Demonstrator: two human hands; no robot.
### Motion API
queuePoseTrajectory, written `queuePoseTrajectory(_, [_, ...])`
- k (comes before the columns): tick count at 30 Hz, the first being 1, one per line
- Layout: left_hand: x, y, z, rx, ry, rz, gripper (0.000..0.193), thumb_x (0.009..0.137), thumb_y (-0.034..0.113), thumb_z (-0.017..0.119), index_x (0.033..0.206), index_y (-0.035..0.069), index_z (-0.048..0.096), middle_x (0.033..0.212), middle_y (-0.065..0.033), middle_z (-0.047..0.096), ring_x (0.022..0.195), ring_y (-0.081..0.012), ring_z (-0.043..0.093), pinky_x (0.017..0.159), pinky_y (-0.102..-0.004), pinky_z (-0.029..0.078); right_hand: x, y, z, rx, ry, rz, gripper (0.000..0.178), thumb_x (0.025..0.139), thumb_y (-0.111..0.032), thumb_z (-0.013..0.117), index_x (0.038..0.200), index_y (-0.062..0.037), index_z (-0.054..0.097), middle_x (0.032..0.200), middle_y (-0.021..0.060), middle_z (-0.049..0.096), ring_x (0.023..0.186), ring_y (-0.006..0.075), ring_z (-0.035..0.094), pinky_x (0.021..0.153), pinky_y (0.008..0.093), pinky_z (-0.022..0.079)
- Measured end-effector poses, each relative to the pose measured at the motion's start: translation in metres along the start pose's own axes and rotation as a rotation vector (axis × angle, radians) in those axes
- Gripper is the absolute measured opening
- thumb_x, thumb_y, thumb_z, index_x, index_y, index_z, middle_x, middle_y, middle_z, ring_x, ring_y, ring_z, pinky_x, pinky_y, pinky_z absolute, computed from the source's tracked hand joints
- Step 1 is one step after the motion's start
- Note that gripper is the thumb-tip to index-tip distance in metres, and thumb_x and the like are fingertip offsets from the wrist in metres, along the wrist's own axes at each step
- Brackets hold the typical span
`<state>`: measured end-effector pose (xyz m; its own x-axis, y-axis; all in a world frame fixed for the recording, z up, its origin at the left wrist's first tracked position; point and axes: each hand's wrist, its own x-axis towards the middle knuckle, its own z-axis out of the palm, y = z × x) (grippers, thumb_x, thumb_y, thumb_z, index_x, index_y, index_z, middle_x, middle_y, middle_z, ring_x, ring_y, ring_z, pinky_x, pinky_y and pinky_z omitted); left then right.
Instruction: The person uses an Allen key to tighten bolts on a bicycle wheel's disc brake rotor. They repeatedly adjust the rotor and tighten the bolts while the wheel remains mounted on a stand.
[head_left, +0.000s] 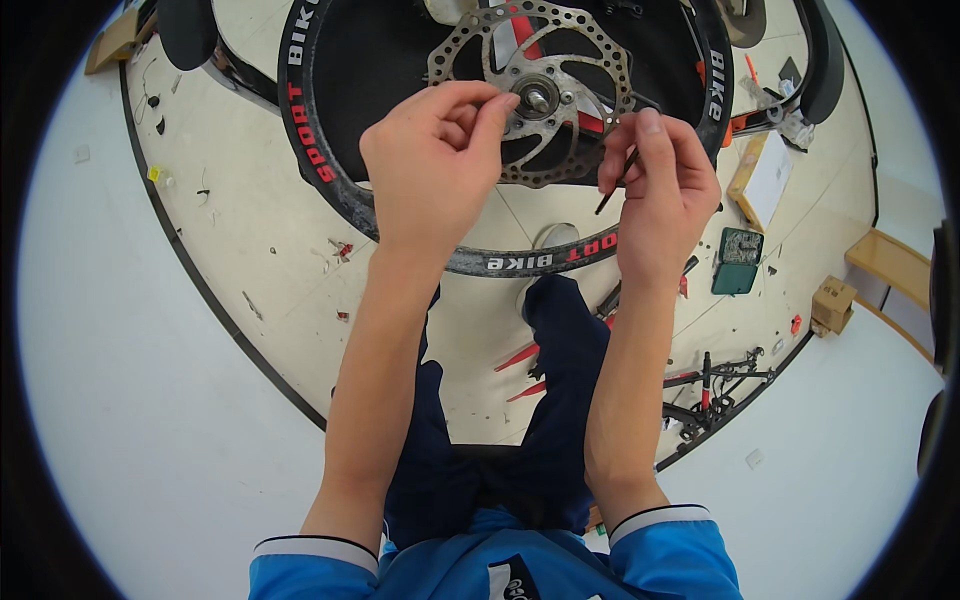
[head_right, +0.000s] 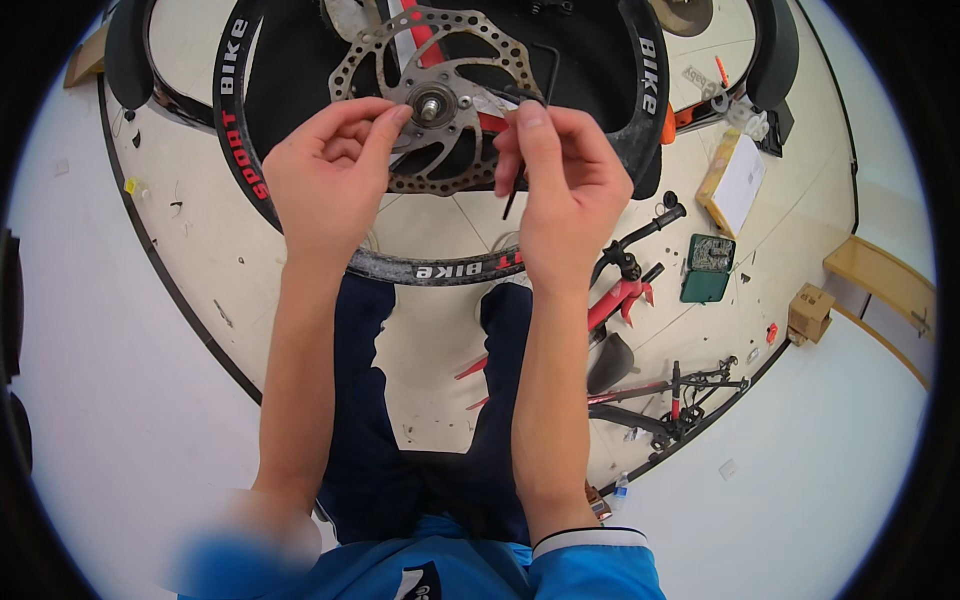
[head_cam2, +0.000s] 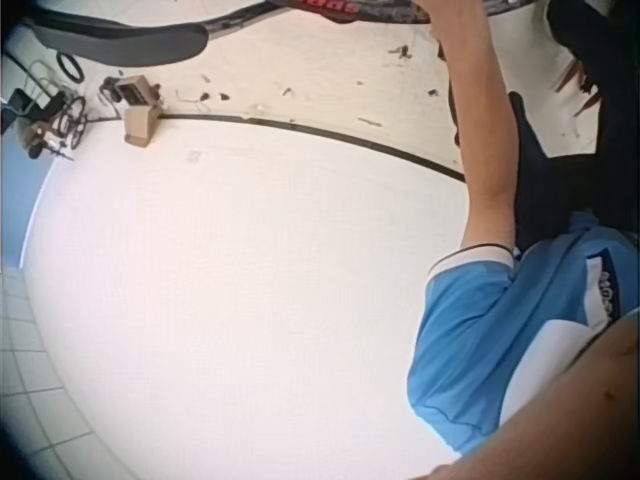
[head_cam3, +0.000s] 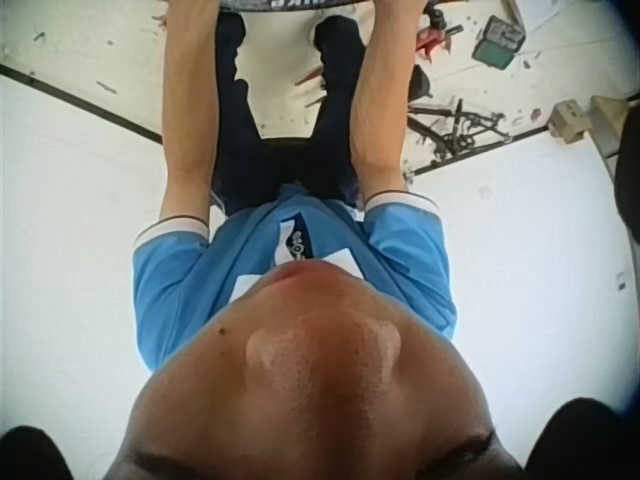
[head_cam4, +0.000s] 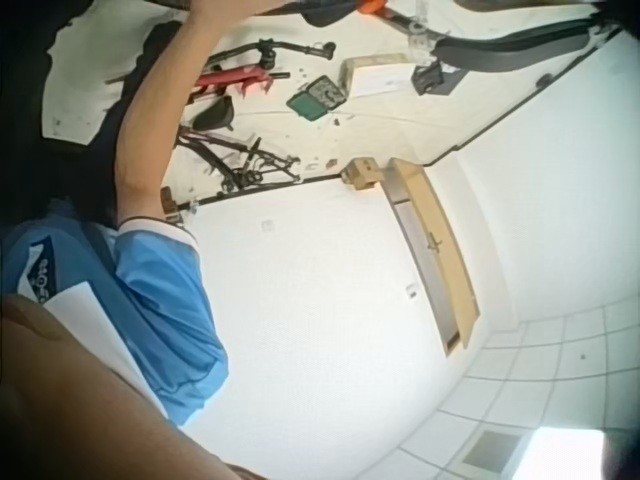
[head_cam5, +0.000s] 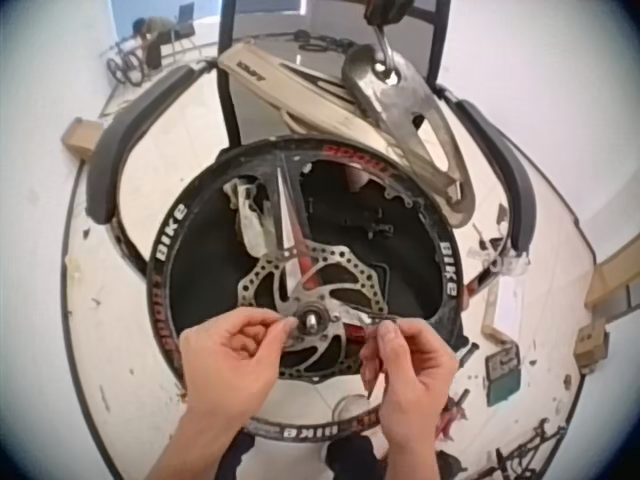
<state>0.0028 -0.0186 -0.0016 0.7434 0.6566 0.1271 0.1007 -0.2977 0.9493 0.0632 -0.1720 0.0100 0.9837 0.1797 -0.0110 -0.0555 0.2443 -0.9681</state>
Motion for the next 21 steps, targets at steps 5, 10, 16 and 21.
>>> queuePoseTrajectory(5, [-0.001,-0.003,-0.002,0.214,0.012,0.311,0.011,0.083,0.002,0.079,0.094,0.000,0.078,0.074,-0.0020,0.070,0.057,-0.0031,0.057,0.049,-0.0166,0.040,0.005,0.000,-0.007,-0.071,0.101,-0.086,0.028,0.104,-0.023,0.060,0.095,0.0029,0.066,0.075,0.0069,0.067,0.052,0.0092,0.052,0.050,0.0243,0.044])
queuePoseTrajectory(10, [-0.003,0.000,-0.004,0.236,0.003,0.317,0.013,0.080,-0.001,0.079,0.093,0.000,0.078,0.075,-0.0042,0.070,0.057,-0.0052,0.058,0.050,-0.0179,0.042,-0.002,-0.010,0.001,0.037,0.106,-0.052,0.028,0.106,-0.022,0.057,0.098,0.0038,0.062,0.070,0.0097,0.063,0.053,0.0147,0.060,0.051,0.0265,0.050])
queuePoseTrajectory(16, [-0.001,-0.003,-0.004,0.217,0.013,0.333,0.013,0.080,-0.001,0.080,0.093,0.000,0.078,0.075,-0.0036,0.070,0.057,-0.0056,0.059,0.051,-0.0177,0.042,-0.004,-0.007,0.004,0.037,0.076,-0.096,0.026,0.106,-0.020,0.057,0.101,0.0050,0.061,0.072,0.0109,0.065,0.059,0.0176,0.065,0.057,0.0298,0.056])
queuePoseTrajectory(21, [0.000,-0.004,-0.005,0.201,-0.005,0.329,0.013,0.080,-0.002,0.079,0.092,0.000,0.077,0.075,-0.0037,0.070,0.058,-0.0059,0.059,0.051,-0.0180,0.043,-0.005,-0.008,0.014,-0.012,0.112,-0.161,0.026,0.106,-0.019,0.056,0.102,0.0053,0.062,0.077,0.0118,0.068,0.066,0.0189,0.070,0.063,0.0305,0.059])
